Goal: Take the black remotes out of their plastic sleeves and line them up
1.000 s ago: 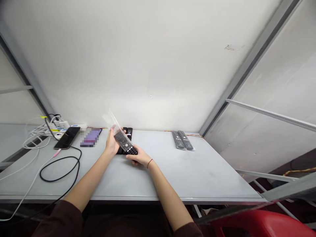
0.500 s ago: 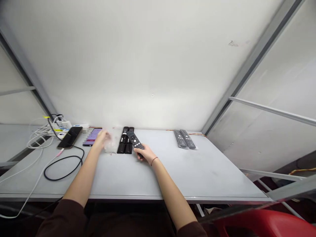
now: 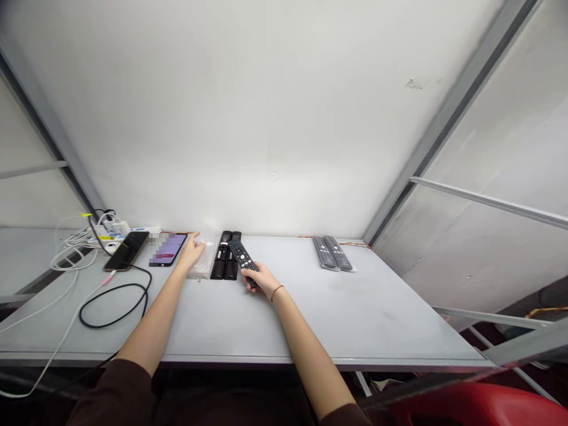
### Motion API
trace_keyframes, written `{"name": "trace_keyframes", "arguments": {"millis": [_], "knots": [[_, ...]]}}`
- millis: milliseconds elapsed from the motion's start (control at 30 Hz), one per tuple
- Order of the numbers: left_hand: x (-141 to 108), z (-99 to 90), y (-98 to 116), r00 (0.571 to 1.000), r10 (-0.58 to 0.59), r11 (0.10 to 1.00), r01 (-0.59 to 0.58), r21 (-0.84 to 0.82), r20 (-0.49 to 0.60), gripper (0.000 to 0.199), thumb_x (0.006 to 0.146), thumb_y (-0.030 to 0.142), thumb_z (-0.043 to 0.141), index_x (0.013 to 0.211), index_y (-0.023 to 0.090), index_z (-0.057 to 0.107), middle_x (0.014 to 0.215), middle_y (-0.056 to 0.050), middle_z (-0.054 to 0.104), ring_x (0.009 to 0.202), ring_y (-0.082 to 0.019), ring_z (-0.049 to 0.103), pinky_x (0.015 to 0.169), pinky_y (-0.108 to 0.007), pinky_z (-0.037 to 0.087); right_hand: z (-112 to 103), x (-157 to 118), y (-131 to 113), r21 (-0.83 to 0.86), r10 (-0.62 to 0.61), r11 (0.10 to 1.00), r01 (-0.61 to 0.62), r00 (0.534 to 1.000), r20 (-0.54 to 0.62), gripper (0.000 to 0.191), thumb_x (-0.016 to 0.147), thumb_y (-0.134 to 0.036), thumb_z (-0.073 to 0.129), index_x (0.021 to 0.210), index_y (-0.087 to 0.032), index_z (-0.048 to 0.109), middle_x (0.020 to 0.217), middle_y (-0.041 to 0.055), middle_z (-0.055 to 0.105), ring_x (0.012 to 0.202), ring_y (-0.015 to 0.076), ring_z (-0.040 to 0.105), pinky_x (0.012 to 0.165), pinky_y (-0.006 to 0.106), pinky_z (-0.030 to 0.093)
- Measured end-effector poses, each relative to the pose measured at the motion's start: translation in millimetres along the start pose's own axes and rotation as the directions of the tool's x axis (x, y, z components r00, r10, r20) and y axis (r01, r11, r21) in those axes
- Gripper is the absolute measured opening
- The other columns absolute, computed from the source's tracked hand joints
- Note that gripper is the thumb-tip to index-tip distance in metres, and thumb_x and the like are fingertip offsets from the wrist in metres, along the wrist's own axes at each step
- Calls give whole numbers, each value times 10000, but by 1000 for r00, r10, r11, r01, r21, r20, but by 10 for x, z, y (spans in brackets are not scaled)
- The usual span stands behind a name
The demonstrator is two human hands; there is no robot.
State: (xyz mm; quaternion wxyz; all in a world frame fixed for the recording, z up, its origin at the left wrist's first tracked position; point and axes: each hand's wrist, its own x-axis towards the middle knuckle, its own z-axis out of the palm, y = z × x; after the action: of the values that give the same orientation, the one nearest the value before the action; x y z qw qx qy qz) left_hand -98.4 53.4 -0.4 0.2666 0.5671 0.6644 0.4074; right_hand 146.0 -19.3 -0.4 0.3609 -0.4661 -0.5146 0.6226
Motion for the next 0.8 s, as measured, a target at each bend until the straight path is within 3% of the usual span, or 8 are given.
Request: {"name": "trace_keyframes", "arguments": {"millis": [133,233,433,600,733,800], "knots": [[11,-3,-48,1000,-13,1000,13,29,1,549,797,208,481,1336,139,400,900,-78,623,804,-205,599,760,-315,440,10,-6,-11,-4,4,1000,-4,1000,2,243,721,-353,630,763,-183,461,623,-17,552,451,81,498,342,181,352],[10,-12,-65,1000,-1,999,2,44,-14,524,777,172,514,1295,117,454,955,-98,624,888,-223,590,834,-334,420,11,-6,-11,-7,6,1000,-6,1000,1,240,722,-346,627,776,-183,460,622,-17,558,453,83,504,348,183,362],[21,-7,-56,997,44,995,-50,-88,-59,459,781,198,541,1239,170,518,993,-81,611,927,-212,577,897,-332,400,-1,6,10,-13,-2,1000,2,1000,9,241,727,-354,622,773,-180,462,628,-13,565,457,81,506,346,178,364],[-18,16,-38,997,47,995,-51,-83,-57,415,766,162,560,1181,149,552,984,-97,611,907,-221,573,877,-358,413,-1,-3,2,-6,5,1000,-5,1000,8,251,718,-362,637,781,-186,470,625,-7,571,464,91,515,347,180,370],[-122,4,55,984,55,998,-60,-21,-169,382,719,138,598,1100,152,594,1143,-152,540,1165,-313,430,981,-434,327,2,-2,-6,10,11,1000,-11,1000,10,264,725,-380,641,779,-188,467,626,-6,570,451,89,510,345,179,360],[-190,13,151,960,136,991,-134,25,-246,367,744,170,585,1111,165,593,1203,-155,502,1219,-324,371,1018,-458,283,10,7,-6,44,18,999,-18,1000,4,269,759,-422,605,803,-192,472,626,-7,571,438,91,506,341,181,349]]}}
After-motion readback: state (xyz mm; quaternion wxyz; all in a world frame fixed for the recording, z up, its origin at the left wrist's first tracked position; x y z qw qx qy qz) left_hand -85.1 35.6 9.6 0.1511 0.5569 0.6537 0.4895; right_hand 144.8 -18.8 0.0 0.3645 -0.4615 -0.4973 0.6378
